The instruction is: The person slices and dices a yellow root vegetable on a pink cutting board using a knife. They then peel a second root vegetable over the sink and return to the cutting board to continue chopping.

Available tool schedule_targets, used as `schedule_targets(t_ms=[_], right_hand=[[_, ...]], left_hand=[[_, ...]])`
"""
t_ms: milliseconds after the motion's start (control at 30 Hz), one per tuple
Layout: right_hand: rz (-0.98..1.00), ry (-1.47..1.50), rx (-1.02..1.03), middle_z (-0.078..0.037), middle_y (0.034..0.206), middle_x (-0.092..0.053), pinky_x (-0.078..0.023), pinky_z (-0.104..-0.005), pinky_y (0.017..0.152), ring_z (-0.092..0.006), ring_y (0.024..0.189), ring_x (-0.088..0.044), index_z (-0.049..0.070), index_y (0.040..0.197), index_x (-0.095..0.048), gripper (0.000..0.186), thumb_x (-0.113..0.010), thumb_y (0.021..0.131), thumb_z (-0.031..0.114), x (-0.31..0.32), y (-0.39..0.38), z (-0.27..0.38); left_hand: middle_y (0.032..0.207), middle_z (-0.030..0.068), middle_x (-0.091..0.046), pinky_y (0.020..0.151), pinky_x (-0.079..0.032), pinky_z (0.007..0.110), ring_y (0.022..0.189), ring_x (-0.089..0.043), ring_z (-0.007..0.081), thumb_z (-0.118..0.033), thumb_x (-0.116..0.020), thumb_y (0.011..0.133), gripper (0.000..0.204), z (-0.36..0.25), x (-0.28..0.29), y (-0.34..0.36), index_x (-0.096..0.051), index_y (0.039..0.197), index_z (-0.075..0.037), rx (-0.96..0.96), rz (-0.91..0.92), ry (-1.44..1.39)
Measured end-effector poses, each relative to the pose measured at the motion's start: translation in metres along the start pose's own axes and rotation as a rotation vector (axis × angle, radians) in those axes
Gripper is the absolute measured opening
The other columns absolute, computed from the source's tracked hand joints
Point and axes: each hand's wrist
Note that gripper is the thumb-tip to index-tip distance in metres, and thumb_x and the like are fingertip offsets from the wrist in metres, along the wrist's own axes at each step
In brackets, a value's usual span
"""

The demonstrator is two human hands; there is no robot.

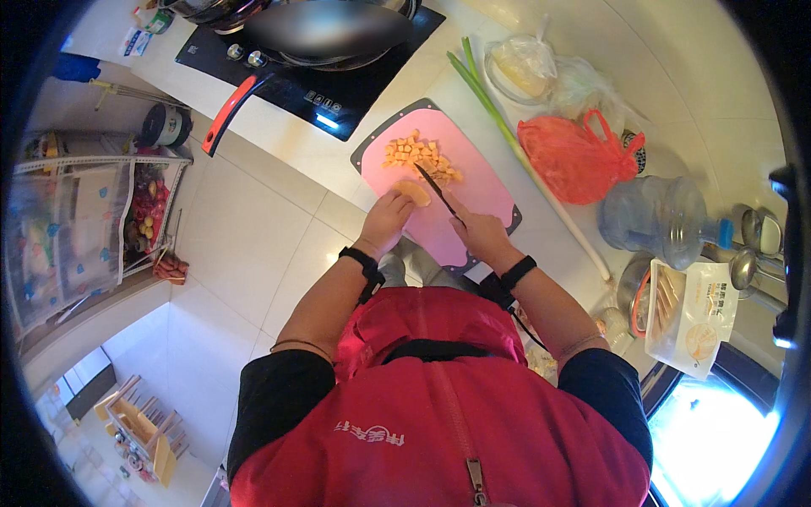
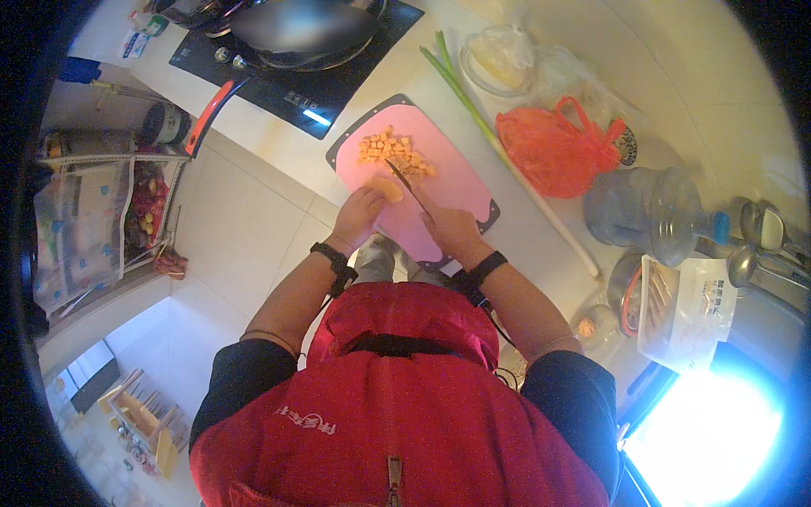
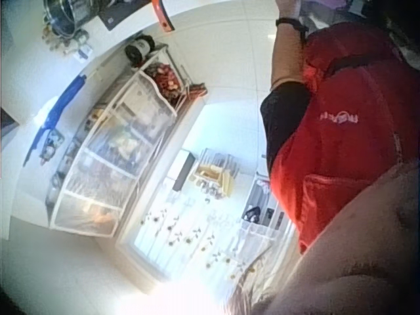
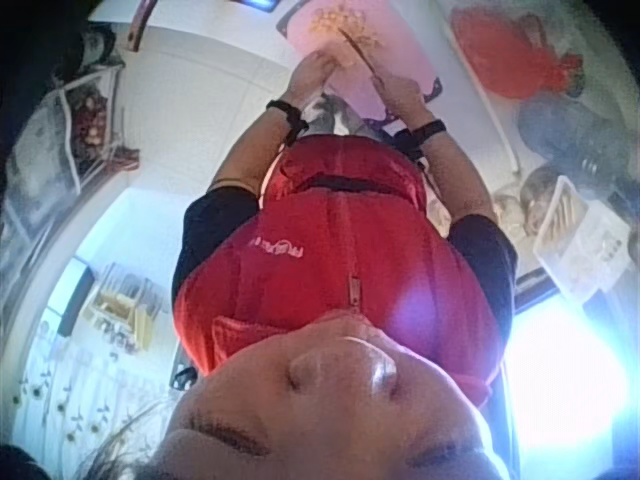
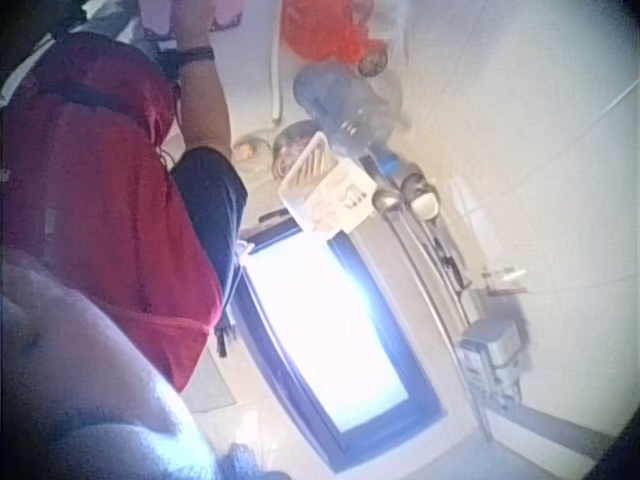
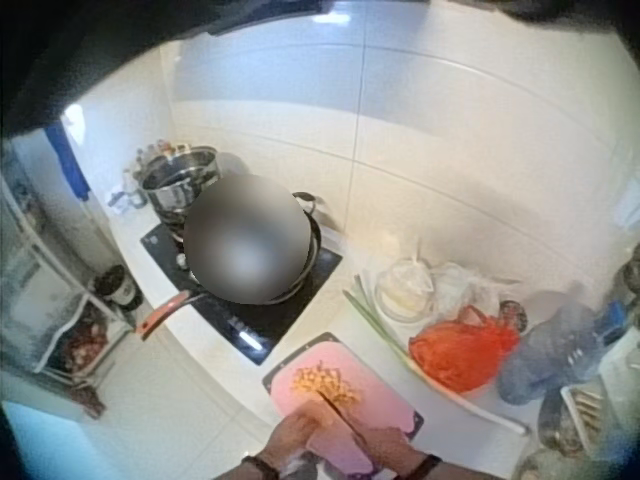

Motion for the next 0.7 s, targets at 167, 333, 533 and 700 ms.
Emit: schedule_targets(t_ms=[167, 333, 533, 700], right_hand=[[0.147, -0.162, 0.04, -0.014, 0.068, -0.065, -0.052, -0.0474, 0.056, -0.0339, 0.061, -0.065, 0.026, 0.152, -0.031, 0.06, -0.051, 0.095, 0.023, 0.004, -0.001, 0.018], [0.1, -0.347, 0.216, -0.009, 0.067, -0.064, -0.05, -0.0404, 0.049, -0.0259, 0.059, -0.066, 0.023, 0.152, -0.032, 0.073, -0.06, 0.085, 0.016, 0.015, 0.011, 0.018], [0.135, -0.405, 0.312, -0.007, 0.068, -0.064, -0.048, -0.0374, 0.047, -0.0232, 0.06, -0.067, 0.021, 0.151, -0.033, 0.077, -0.063, 0.081, 0.012, 0.035, 0.014, 0.012], [0.116, -0.384, 0.297, -0.007, 0.066, -0.064, -0.048, -0.0379, 0.047, -0.0237, 0.059, -0.066, 0.021, 0.152, -0.032, 0.076, -0.06, 0.082, 0.011, 0.031, 0.013, 0.015]], left_hand=[[0.106, 0.0093, -0.062, 0.093, -0.049, 0.036, 0.106, -0.057, 0.0277, -0.01, -0.058, 0.077, 0.026, 0.0, 0.001, -0.01, -0.065, 0.1, -0.003, 0.032, 0.008, -0.004], [0.104, 0.0094, -0.063, 0.093, -0.049, 0.035, 0.104, -0.058, 0.0274, -0.01, -0.059, 0.077, 0.024, -0.005, 0.0, -0.002, -0.066, 0.099, -0.004, 0.073, -0.035, 0.025], [0.106, 0.0096, -0.063, 0.092, -0.05, 0.037, 0.104, -0.058, 0.0288, -0.011, -0.062, 0.08, 0.021, -0.008, -0.001, 0.006, -0.066, 0.1, -0.005, 0.16, 0.006, 0.013], [0.107, 0.0089, -0.064, 0.091, -0.05, 0.038, 0.104, -0.058, 0.0289, -0.011, -0.064, 0.081, 0.019, -0.002, -0.004, 0.006, -0.067, 0.099, -0.005, 0.165, 0.017, -0.014]])
Point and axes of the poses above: each hand's wrist, its own y-axis towards the middle knuckle, its own x-axis out of the back of the hand, z = x × y
